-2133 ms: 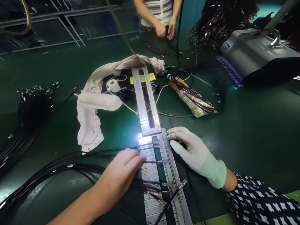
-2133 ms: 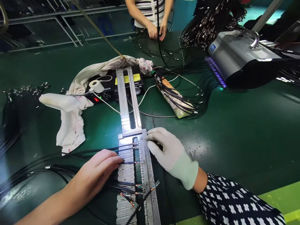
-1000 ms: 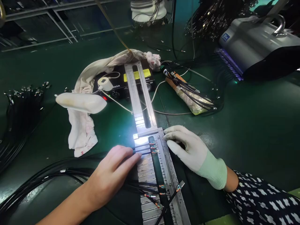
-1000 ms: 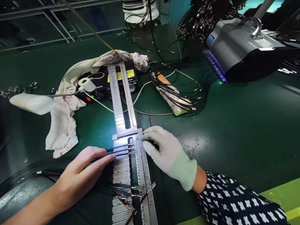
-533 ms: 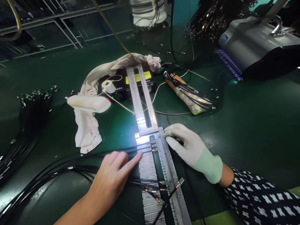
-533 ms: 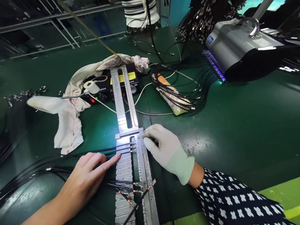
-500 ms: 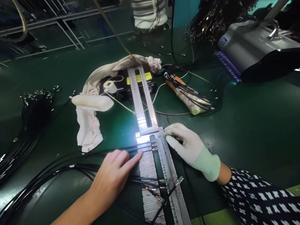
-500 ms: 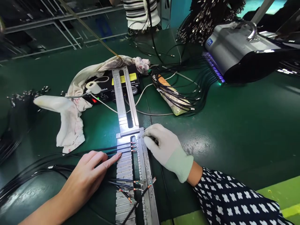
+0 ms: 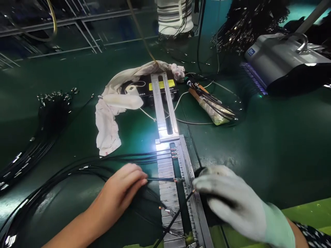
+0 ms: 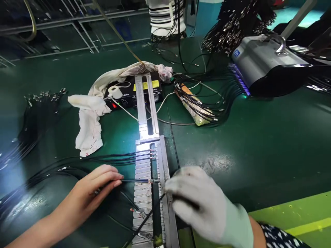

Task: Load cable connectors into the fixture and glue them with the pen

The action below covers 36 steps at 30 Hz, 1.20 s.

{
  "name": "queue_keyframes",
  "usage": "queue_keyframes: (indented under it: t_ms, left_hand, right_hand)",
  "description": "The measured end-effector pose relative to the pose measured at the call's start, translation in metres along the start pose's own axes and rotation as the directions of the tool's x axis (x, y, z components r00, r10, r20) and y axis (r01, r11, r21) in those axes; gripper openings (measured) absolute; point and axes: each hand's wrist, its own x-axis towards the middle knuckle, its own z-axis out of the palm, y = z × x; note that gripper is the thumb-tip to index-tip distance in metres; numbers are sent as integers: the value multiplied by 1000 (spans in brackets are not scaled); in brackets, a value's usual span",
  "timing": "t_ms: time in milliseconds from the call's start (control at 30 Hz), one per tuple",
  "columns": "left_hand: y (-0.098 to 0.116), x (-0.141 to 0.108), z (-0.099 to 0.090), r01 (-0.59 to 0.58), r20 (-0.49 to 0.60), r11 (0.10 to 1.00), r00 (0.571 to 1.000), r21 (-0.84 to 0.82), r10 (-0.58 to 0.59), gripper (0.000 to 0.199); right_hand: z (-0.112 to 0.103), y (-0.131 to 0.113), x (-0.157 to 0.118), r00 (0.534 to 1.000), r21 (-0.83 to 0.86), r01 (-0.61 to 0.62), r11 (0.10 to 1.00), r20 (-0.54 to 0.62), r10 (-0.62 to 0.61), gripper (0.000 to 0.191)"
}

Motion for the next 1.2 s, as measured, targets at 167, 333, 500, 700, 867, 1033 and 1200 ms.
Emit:
queue_keyframes:
  t_ms: [167, 333, 500, 700, 867, 1033, 1200]
  left_hand:
    - [-10, 18, 13, -137, -133, 931, 972, 339, 192, 12]
    - [-7, 13, 3, -33, 123, 991, 991, -127, 49, 12]
    - [-5, 15, -8, 95, 146, 959, 988, -269, -57, 11]
    - [-9, 22, 24, -109, -114, 988, 986, 112, 121, 26]
    - [-12, 19, 26, -166, -65, 984, 983, 70, 171, 32]
    - [-11, 19, 13, -145, -83, 972, 983, 186, 162, 41]
    - [-11, 25, 13, -134, -104, 977, 983, 164, 152, 44]
  right_hand:
    - [-5, 33, 42, 899, 128, -339, 932, -247, 361, 19]
    - [-1, 40, 54, 919, 37, -303, 952, -252, 303, 17]
    - [-2, 36, 53, 928, 1, -295, 956, -237, 286, 16]
    - [-2, 39, 55, 935, -34, -280, 959, -235, 264, 16]
    - [-1, 39, 55, 937, -42, -277, 960, -232, 261, 15]
    - [-3, 36, 55, 936, -26, -280, 960, -229, 267, 16]
    - [-3, 35, 56, 936, -16, -284, 959, -223, 273, 16]
